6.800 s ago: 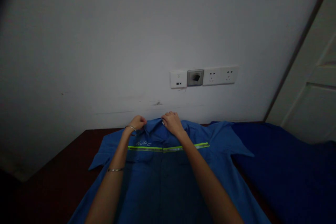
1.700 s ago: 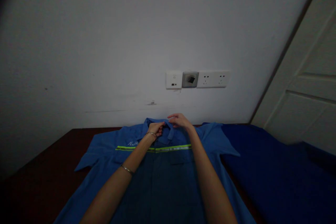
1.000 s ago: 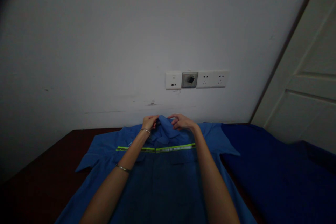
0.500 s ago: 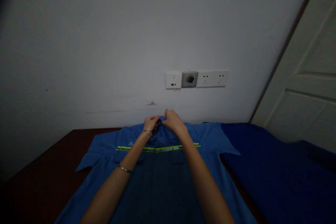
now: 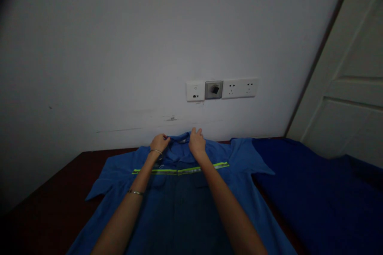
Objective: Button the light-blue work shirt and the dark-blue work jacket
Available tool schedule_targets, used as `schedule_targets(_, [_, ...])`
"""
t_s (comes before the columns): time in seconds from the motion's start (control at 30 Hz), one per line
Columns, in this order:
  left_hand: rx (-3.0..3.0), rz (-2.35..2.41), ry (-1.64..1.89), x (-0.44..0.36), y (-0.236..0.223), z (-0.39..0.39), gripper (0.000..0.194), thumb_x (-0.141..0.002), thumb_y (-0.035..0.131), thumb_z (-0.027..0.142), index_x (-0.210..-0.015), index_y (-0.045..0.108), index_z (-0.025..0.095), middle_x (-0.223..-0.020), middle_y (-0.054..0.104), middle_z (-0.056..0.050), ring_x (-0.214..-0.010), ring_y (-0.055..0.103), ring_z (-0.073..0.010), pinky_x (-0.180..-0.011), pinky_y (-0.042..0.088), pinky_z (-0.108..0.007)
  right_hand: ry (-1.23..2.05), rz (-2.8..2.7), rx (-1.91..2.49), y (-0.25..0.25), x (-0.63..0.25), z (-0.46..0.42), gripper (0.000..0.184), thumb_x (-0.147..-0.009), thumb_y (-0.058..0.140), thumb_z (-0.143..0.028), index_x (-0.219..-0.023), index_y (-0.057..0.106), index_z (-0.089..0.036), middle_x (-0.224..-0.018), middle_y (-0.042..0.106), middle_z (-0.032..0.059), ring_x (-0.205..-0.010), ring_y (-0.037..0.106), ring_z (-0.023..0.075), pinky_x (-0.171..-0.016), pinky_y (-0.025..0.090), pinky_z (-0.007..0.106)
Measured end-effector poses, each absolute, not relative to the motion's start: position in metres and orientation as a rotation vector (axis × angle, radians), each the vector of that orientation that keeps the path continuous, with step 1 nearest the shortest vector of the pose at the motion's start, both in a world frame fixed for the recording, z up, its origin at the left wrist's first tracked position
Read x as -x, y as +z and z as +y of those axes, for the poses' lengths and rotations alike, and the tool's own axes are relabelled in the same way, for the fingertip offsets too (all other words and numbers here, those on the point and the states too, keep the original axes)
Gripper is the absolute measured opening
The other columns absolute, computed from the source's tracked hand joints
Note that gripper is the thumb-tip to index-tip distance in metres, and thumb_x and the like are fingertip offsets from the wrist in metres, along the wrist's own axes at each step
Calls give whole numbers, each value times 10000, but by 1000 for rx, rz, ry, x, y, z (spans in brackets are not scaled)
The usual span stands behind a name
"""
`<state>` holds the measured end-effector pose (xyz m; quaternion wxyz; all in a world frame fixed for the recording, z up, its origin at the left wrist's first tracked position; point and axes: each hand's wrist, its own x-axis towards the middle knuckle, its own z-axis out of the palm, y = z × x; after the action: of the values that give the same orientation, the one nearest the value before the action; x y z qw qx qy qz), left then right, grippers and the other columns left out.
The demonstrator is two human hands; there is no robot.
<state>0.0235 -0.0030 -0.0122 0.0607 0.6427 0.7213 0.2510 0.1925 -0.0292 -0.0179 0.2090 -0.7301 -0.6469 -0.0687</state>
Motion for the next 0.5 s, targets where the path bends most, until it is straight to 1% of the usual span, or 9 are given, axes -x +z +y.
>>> schedule_targets(0.1, [-1919,2258,674,-17,-21,-2,345,-755,478,450,-905,603,165,-968,638,-124,-927,579,-228,-710,404,-268,-164,-1854,2000,-15,-201,-28,330,-825,401,-152,-1152,361,-135,-1077,450,171,-877,571,220,-666,434,277])
schedule_targets(0.17, [-1890,2284,644,-19,-27,-2,383,-761,463,477,-956,563,162,-1004,622,-128,-948,574,-230,-713,407,-269,-98,-1931,1967,-12,-208,-26,293,-834,406,-174,-1124,398,-136,-1031,499,154,-896,566,218,-706,419,279])
schedule_targets(0.23, [-1840,2300,605,-22,-33,-3,443,-751,467,501,-1022,515,154,-1036,605,-142,-958,574,-245,-703,415,-281,-40,-1983,1948,-9,-214,-24,256,-830,419,-189,-1080,447,-141,-984,545,138,-919,559,220,-735,404,278])
schedule_targets(0.33, [-1764,2322,572,-25,-37,-3,522,-732,481,519,-1086,459,136,-1042,598,-166,-957,577,-274,-692,422,-305,-24,-1967,1948,-5,-227,-20,253,-808,443,-182,-1051,499,-141,-954,587,139,-937,554,222,-752,392,272])
schedule_targets(0.43, [-1798,2339,601,-23,-36,-3,523,-732,476,520,-1093,447,143,-1009,613,-162,-943,582,-276,-694,423,-315,-4,-1949,1899,-1,-240,-17,286,-770,467,-147,-1047,537,-137,-956,607,146,-931,558,220,-758,389,265])
schedule_targets(0.5, [-1850,2350,616,-21,-35,-3,486,-731,478,510,-1069,462,162,-980,624,-143,-926,587,-266,-696,422,-310,53,-1970,1837,4,-249,-15,315,-736,477,-111,-1038,561,-144,-937,622,131,-880,575,203,-737,396,252])
